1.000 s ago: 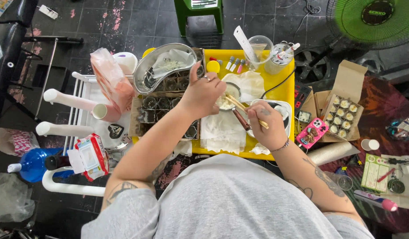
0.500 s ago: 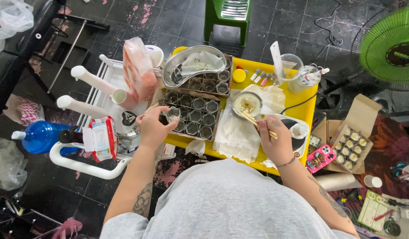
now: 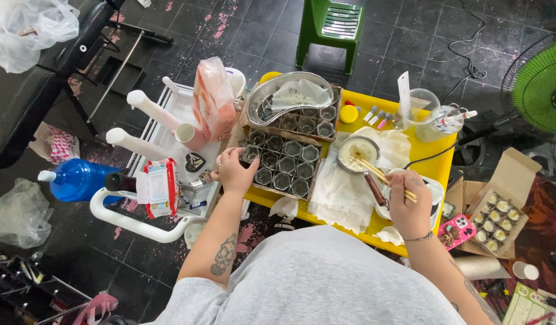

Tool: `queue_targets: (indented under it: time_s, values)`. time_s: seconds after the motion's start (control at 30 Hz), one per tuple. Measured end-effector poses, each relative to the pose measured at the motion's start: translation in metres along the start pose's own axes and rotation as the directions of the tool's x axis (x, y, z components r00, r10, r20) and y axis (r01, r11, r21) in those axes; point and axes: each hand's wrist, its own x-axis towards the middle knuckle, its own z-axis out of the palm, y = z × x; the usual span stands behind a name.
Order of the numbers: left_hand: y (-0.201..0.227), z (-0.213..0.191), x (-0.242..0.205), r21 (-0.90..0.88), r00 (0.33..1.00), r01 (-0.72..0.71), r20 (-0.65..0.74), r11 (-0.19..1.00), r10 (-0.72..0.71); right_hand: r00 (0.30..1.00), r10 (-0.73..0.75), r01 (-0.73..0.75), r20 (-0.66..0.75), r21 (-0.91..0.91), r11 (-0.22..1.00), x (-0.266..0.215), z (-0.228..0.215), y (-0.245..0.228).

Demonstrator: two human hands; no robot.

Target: Adding decorative dried botanical elements to small candle containers filled with wax.

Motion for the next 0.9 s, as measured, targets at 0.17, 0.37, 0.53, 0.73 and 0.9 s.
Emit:
queue_targets:
  time_s: [0.17,0.37,0.53,0.73,0.9]
  values:
    - [-0.006,-0.002,-0.004,0.041,0.999,-0.013,0.043,0.999,0.011,0.998,0.069,-0.07,0.017,0.084,0.994,-0.007,0.001,0.014]
    - [0.006,-0.015,-0.016,0.016,0.994,-0.088,-0.061,0.996,0.089,0.999,0.046,-0.043,-0.027,0.089,0.995,-0.003,-0.005,0.012]
    - [0.023,-0.013,-0.033,-0.146,0.956,-0.276,-0.145,0.95,0.256,0.999,0.024,-0.026,0.024,0.066,0.998,0.008,-0.006,0.013]
    - [0.091,-0.026,-0.067,-0.11,0.856,-0.51,-0.164,0.853,0.491,0.998,-0.01,0.01,-0.064,0.007,1.0,0.009,-0.028,-0.001]
    - [0.152,-0.012,-0.094,-0.291,0.703,-0.685,-0.022,0.668,0.711,0.952,0.096,-0.036,-0.29,0.207,0.978,-0.012,-0.072,0.009]
